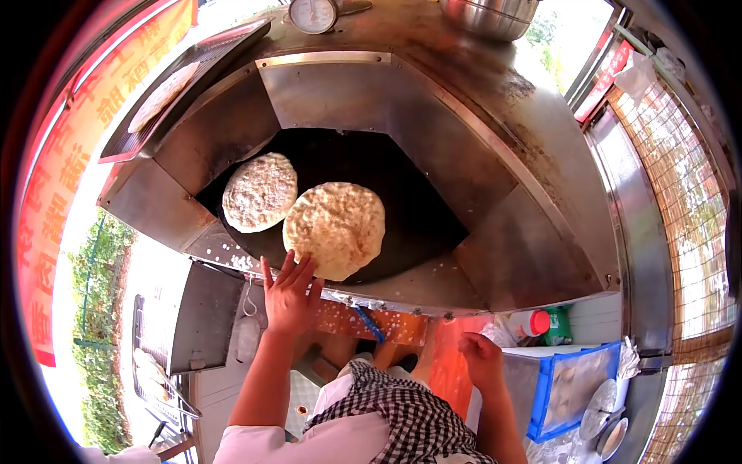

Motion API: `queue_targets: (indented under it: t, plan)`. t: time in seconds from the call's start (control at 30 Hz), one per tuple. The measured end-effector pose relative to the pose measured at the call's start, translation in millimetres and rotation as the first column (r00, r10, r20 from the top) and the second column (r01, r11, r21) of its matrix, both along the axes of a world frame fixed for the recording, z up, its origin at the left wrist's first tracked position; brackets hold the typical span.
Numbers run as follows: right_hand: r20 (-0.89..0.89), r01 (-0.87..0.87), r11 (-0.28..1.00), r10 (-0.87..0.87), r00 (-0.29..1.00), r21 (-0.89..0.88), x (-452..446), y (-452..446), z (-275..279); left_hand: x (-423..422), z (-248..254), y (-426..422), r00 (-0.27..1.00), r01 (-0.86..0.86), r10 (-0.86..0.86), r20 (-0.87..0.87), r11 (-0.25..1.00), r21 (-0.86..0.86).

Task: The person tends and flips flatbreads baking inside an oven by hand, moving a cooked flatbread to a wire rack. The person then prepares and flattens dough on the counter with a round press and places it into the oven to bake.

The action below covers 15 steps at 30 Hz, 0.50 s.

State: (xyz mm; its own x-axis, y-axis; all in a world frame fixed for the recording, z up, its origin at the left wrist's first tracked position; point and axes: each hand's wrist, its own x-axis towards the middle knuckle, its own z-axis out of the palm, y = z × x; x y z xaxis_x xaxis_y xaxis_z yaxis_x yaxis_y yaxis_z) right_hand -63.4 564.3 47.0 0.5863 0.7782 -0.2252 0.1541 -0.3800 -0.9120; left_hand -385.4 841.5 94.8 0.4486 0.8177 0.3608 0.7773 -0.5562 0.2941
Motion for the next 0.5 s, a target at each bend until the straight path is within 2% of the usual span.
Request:
queue_targets:
  t: [0.13,0.3,0.5]
  plan:
    - [0.013,-0.051,0.997,0.052,0.999,-0.064,-15.0,4.3,17.6,1.5,9.7,-3.6,0.999,0.028,-0.028,0.045,1.0,0.007]
    - [0.03,-0.09,0.995,0.091,0.995,-0.037,0.4,-10.2,7.8,-6.2,11.6,-32.2,0.986,-0.053,0.049,0.159,0.998,0.02]
    - [0.055,-0.163,0.986,0.164,0.985,-0.027,37.0,-57.2,-35.8,-6.6,7.5,-105.0,0.97,-0.083,0.099,0.223,0.993,-0.078]
